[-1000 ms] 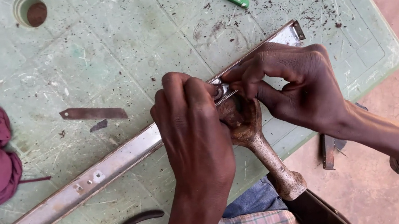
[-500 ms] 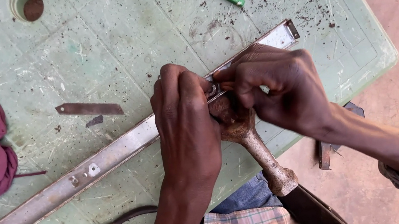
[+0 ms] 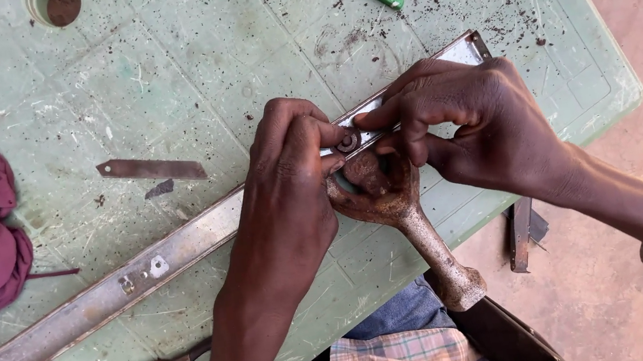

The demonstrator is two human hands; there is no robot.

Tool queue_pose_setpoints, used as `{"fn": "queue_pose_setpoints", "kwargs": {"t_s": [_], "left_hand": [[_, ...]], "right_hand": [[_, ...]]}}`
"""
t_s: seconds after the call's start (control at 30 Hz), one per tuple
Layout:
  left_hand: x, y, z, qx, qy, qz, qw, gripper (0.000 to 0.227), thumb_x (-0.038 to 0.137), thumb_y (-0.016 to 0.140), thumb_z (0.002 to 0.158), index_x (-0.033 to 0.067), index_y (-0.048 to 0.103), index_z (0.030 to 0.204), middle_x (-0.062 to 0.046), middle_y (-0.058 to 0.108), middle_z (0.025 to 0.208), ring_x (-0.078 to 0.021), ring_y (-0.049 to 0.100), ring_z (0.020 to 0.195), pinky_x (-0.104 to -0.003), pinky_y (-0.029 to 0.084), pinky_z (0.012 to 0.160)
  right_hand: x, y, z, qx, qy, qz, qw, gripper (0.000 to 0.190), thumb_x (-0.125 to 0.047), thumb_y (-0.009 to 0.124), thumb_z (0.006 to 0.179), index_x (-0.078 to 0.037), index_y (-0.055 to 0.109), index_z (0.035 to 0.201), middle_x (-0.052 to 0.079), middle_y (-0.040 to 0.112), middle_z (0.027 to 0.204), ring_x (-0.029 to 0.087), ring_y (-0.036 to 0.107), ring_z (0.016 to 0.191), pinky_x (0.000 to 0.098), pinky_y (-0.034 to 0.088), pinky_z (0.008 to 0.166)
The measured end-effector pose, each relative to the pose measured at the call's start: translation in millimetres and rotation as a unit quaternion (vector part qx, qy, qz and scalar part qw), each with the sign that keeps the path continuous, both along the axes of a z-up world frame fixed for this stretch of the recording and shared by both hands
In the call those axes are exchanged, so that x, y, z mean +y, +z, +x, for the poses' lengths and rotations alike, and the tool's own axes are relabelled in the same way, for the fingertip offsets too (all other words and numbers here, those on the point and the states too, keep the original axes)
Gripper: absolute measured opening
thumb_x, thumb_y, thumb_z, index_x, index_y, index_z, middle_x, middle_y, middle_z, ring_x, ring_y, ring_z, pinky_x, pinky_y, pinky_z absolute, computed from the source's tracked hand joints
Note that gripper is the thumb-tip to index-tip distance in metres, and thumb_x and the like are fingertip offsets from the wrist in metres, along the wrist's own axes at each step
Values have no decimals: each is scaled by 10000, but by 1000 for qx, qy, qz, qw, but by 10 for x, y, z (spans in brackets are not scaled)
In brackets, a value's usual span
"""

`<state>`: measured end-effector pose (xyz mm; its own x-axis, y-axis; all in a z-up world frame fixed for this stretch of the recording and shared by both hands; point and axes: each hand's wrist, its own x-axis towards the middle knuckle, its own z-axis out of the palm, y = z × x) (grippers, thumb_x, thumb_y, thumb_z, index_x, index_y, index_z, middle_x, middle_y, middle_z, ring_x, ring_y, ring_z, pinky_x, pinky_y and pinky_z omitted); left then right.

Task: Reassembling stove burner components by attaching burner heads to a metal rail using clips and pliers.

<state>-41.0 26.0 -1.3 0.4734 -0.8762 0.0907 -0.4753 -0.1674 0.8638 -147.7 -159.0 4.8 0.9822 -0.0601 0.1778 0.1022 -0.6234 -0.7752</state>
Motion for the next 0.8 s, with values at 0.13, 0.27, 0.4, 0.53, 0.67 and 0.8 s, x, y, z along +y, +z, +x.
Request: {"fn": "queue_pose_setpoints", "kwargs": {"t_s": [0.13, 0.27, 0.4, 0.53, 0.67, 0.8], "left_hand": [[7, 0, 49, 61, 0, -23, 998, 416, -303, 323, 723, -75, 509, 1017, -172, 459, 1133, -277, 615, 1032, -356, 671, 972], [-25, 14, 7, 80, 8, -4, 997, 300, -278, 570, 788, -59, 549, 991, -134, 479, 1102, -218, 613, 973, -242, 714, 798], [-71, -36, -56, 37, 79, 14, 996, 267, -197, 601, 759, 14, 528, 905, -108, 500, 1051, -237, 626, 952, -336, 595, 736], [-108, -42, -90, 45, 102, 17, 994, 295, -201, 612, 715, 24, 503, 872, -104, 481, 1025, -232, 604, 965, -305, 637, 691], [-102, -68, -82, 18, 104, 13, 994, 304, -200, 623, 716, 29, 515, 884, -104, 489, 1020, -243, 602, 935, -337, 581, 707], [-49, -42, -64, 18, 83, 18, 996, 283, -179, 654, 744, 22, 526, 896, -109, 513, 1043, -261, 636, 963, -352, 568, 746]], "right_hand": [[62, 47, -17, 24, -18, 11, 999, 332, 205, 497, 541, -107, 580, 618, 116, 793, 1041, 204, 710, 1050, 270, 586, 751], [58, 28, -7, -2, -24, 15, 1000, 387, 145, 753, 849, -105, 590, 602, 101, 783, 953, 210, 726, 974, 283, 572, 760], [67, -33, -54, -17, -9, -6, 1000, 304, 193, 581, 719, -93, 534, 625, 101, 777, 1000, 248, 712, 979, 301, 564, 744], [51, -91, -73, -37, 26, -20, 999, 290, 198, 413, 570, -81, 467, 627, 63, 781, 1002, 295, 674, 984, 333, 564, 768], [51, -97, -65, -20, 5, 4, 1000, 296, 183, 406, 538, -88, 489, 623, 60, 783, 997, 260, 673, 994, 311, 566, 753], [102, -13, -78, -4, -4, 1, 1000, 303, 209, 472, 596, -86, 516, 643, 87, 779, 1062, 275, 676, 1083, 320, 579, 836]]}}
